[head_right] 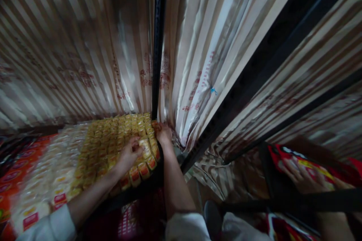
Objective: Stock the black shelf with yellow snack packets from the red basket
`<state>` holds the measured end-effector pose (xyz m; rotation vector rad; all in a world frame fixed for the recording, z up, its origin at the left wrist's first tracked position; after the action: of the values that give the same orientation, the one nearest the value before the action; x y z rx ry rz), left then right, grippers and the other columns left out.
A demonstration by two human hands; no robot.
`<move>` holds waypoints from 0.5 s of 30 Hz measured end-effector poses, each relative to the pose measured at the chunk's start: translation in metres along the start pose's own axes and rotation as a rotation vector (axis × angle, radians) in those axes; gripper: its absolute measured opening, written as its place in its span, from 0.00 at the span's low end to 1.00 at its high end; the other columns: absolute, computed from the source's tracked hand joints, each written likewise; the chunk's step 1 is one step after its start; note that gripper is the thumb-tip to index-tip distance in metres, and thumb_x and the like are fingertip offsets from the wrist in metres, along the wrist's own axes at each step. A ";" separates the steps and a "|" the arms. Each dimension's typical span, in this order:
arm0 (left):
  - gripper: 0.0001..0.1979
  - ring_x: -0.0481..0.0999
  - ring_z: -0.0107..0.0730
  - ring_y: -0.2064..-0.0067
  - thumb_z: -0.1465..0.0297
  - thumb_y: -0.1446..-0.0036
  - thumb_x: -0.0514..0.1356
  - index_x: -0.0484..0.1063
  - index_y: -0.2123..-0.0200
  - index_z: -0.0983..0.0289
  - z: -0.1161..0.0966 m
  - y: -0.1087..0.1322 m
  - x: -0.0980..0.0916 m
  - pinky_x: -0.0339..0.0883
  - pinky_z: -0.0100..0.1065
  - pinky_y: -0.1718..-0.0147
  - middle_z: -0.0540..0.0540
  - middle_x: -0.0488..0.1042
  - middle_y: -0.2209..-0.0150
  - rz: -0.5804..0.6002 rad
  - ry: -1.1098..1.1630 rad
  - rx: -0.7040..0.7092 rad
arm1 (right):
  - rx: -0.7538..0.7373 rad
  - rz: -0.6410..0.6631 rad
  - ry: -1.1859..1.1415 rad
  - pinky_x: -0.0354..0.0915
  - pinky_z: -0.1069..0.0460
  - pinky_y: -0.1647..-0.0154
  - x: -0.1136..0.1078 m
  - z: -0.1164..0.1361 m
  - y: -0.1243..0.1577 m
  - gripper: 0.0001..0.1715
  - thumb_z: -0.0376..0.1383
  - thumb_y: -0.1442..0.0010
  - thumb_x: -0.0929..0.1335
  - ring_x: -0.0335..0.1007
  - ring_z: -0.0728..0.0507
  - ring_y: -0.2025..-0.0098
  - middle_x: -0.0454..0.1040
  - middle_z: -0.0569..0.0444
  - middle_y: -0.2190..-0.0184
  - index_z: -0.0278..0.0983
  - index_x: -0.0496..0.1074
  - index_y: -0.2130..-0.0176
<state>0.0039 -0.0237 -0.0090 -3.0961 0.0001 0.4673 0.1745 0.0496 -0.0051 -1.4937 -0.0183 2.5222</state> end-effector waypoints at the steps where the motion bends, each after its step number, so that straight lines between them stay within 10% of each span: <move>1: 0.17 0.69 0.25 0.71 0.73 0.52 0.58 0.66 0.56 0.63 0.002 0.001 0.001 0.63 0.27 0.70 0.48 0.70 0.71 0.008 -0.001 0.001 | -0.024 0.024 0.048 0.61 0.54 0.50 0.003 0.004 -0.010 0.19 0.37 0.38 0.60 0.68 0.45 0.50 0.74 0.52 0.52 0.39 0.70 0.51; 15: 0.15 0.75 0.31 0.65 0.69 0.51 0.58 0.65 0.58 0.64 0.015 0.007 0.005 0.67 0.30 0.65 0.53 0.75 0.66 0.079 0.223 -0.087 | 0.078 0.093 0.126 0.62 0.53 0.58 0.028 0.004 -0.064 0.15 0.37 0.44 0.65 0.71 0.41 0.56 0.77 0.45 0.59 0.35 0.75 0.58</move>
<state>0.0038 -0.0305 -0.0251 -3.2245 0.1072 0.1237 0.1697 0.1181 -0.0198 -1.6552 0.1714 2.4620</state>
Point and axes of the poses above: each hand's wrist, its own y-axis away from the middle knuckle, its own x-axis out of the palm, z = x × y, the point moved 5 cm from there along -y, towards the middle knuckle
